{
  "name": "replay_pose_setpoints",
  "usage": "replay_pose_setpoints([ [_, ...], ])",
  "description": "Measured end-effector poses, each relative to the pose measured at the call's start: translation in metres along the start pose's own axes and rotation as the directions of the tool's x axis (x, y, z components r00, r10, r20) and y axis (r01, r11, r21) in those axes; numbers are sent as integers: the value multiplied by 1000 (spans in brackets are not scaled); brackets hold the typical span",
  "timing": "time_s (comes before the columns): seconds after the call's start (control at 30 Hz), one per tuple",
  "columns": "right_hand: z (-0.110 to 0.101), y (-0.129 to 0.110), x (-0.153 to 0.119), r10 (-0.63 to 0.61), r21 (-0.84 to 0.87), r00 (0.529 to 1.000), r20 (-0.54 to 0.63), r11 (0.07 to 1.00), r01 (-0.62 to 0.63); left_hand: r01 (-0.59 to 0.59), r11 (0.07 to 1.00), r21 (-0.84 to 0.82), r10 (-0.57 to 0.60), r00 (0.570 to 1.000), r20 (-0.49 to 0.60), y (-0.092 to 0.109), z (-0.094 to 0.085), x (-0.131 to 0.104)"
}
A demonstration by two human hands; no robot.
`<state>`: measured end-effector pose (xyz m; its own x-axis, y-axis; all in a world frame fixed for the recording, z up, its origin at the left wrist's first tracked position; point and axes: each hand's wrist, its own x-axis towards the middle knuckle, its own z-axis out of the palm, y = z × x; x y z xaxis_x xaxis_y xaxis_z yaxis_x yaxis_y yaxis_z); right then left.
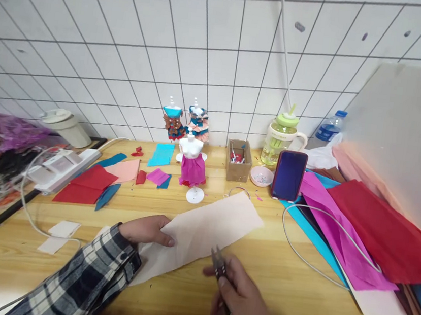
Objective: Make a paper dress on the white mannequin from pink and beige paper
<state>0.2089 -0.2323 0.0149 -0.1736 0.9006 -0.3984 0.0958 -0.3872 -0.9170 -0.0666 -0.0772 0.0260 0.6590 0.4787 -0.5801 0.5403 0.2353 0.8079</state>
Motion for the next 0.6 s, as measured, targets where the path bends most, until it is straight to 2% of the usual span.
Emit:
replay_pose_setpoints([
  [0.07, 15, 7, -8, 187, 167, 972, 141, 963, -210, -16, 999, -43, 19, 998, 52, 3, 2, 1],
  [0.13, 25, 14, -9, 278, 245, 942, 188, 915, -319, -59, 993, -97, 69, 992, 102, 5, 3, 0],
  [0.2, 33, 19, -7, 279, 296, 938, 205, 896, -331, -88, 989, -121, 102, 987, 123, 7, 3, -1],
  [0.27, 42, 21, -2, 245, 364, 935, 257, 872, -328, -79, 991, -111, 90, 991, 98, 9, 3, 0],
  [0.37, 58, 19, 8, 222, 475, 906, 360, 793, -382, -58, 989, -136, 57, 998, -5, 9, 4, 6],
  [0.47, 69, 14, 16, 181, 539, 911, 371, 756, -370, -75, 974, -215, 52, 992, -114, 10, 5, 15],
  [0.53, 73, 10, 19, 169, 580, 920, 355, 732, -358, -90, 961, -263, 58, 990, -126, 10, 4, 18],
  [0.6, 74, 7, 21, 189, 625, 917, 352, 681, -380, -95, 946, -311, 73, 994, -81, 9, 2, 16],
])
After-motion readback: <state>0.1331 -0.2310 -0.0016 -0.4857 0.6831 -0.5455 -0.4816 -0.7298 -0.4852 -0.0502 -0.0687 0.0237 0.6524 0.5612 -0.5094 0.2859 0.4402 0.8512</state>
